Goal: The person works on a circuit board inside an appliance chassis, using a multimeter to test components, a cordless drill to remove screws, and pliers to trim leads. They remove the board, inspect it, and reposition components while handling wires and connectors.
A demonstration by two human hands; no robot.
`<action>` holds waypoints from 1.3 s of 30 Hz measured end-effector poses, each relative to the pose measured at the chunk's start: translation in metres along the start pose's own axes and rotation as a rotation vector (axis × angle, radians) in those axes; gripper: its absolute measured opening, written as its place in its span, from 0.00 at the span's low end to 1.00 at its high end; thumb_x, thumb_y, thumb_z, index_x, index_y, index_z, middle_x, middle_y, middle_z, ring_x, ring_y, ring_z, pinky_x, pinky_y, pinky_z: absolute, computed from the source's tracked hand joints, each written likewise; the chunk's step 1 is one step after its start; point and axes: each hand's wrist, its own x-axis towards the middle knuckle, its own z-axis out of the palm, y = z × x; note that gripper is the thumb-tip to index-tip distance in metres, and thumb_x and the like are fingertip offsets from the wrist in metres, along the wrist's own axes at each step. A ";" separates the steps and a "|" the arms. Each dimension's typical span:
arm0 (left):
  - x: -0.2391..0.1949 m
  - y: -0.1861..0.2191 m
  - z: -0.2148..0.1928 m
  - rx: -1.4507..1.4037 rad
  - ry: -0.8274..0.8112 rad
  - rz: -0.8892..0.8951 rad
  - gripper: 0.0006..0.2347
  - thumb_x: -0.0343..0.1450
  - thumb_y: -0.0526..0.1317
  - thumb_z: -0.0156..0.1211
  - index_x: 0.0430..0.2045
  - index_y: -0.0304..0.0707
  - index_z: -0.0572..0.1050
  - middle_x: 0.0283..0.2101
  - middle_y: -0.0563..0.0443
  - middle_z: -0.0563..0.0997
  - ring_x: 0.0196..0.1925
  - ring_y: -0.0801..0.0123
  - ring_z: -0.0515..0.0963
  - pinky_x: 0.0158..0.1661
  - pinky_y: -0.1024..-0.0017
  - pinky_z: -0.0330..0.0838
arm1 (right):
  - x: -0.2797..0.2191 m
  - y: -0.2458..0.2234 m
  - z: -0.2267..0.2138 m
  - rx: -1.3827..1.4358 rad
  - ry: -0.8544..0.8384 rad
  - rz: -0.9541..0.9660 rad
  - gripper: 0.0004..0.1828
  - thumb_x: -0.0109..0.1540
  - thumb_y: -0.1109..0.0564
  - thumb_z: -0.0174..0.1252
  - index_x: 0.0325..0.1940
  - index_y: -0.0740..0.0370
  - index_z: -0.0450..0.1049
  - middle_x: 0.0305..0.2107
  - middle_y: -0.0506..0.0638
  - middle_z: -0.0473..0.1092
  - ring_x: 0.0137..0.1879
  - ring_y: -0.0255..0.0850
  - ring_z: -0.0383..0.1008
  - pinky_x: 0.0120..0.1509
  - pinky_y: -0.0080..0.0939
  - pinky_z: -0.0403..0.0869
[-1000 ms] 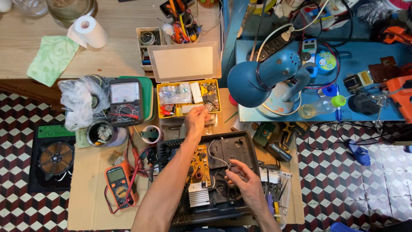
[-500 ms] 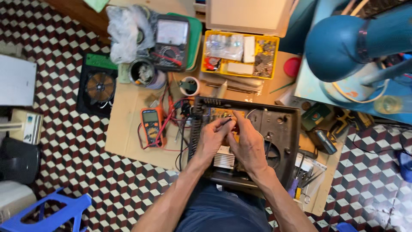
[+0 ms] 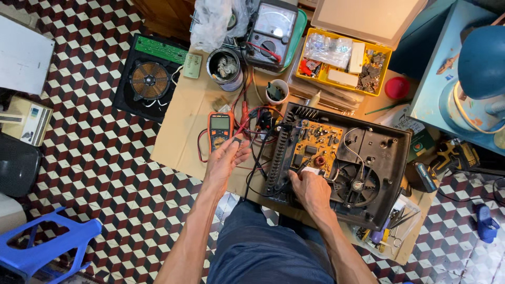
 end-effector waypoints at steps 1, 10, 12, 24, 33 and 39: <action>0.000 0.000 -0.009 0.008 0.055 0.014 0.19 0.74 0.42 0.56 0.57 0.28 0.71 0.47 0.45 0.83 0.44 0.70 0.83 0.47 0.72 0.78 | 0.000 -0.001 0.005 -0.017 0.003 0.036 0.28 0.62 0.36 0.59 0.30 0.64 0.81 0.25 0.68 0.75 0.36 0.64 0.78 0.43 0.60 0.76; 0.037 -0.056 -0.074 0.152 0.187 -0.033 0.15 0.72 0.43 0.62 0.46 0.27 0.75 0.40 0.43 0.84 0.38 0.68 0.83 0.41 0.72 0.80 | 0.008 -0.009 0.023 -0.133 0.012 0.115 0.28 0.60 0.36 0.61 0.30 0.67 0.80 0.27 0.68 0.76 0.37 0.64 0.79 0.42 0.61 0.76; 0.041 -0.073 -0.082 0.136 0.250 -0.084 0.15 0.72 0.42 0.62 0.44 0.27 0.76 0.39 0.43 0.84 0.38 0.67 0.84 0.41 0.72 0.80 | 0.008 -0.010 0.024 -0.130 0.019 0.129 0.27 0.61 0.37 0.60 0.31 0.67 0.80 0.27 0.68 0.76 0.38 0.64 0.79 0.44 0.61 0.76; 0.073 -0.055 -0.109 0.156 0.260 0.028 0.15 0.72 0.38 0.59 0.52 0.29 0.77 0.36 0.46 0.84 0.36 0.72 0.84 0.40 0.76 0.81 | -0.028 -0.015 -0.001 0.557 0.131 0.138 0.13 0.63 0.54 0.58 0.40 0.69 0.74 0.27 0.61 0.75 0.34 0.48 0.74 0.40 0.46 0.74; 0.084 -0.060 -0.115 0.261 0.178 -0.030 0.14 0.73 0.42 0.61 0.45 0.28 0.76 0.37 0.48 0.84 0.35 0.73 0.82 0.39 0.75 0.79 | -0.058 -0.026 -0.052 1.586 -0.114 0.059 0.11 0.68 0.55 0.54 0.44 0.68 0.74 0.31 0.61 0.77 0.32 0.43 0.77 0.34 0.40 0.74; 0.100 -0.130 -0.093 0.394 0.055 -0.057 0.14 0.74 0.45 0.58 0.44 0.31 0.76 0.38 0.51 0.82 0.36 0.72 0.83 0.38 0.73 0.79 | -0.052 -0.024 -0.056 1.579 -0.106 0.083 0.14 0.69 0.54 0.51 0.45 0.70 0.75 0.37 0.63 0.78 0.40 0.45 0.80 0.44 0.42 0.78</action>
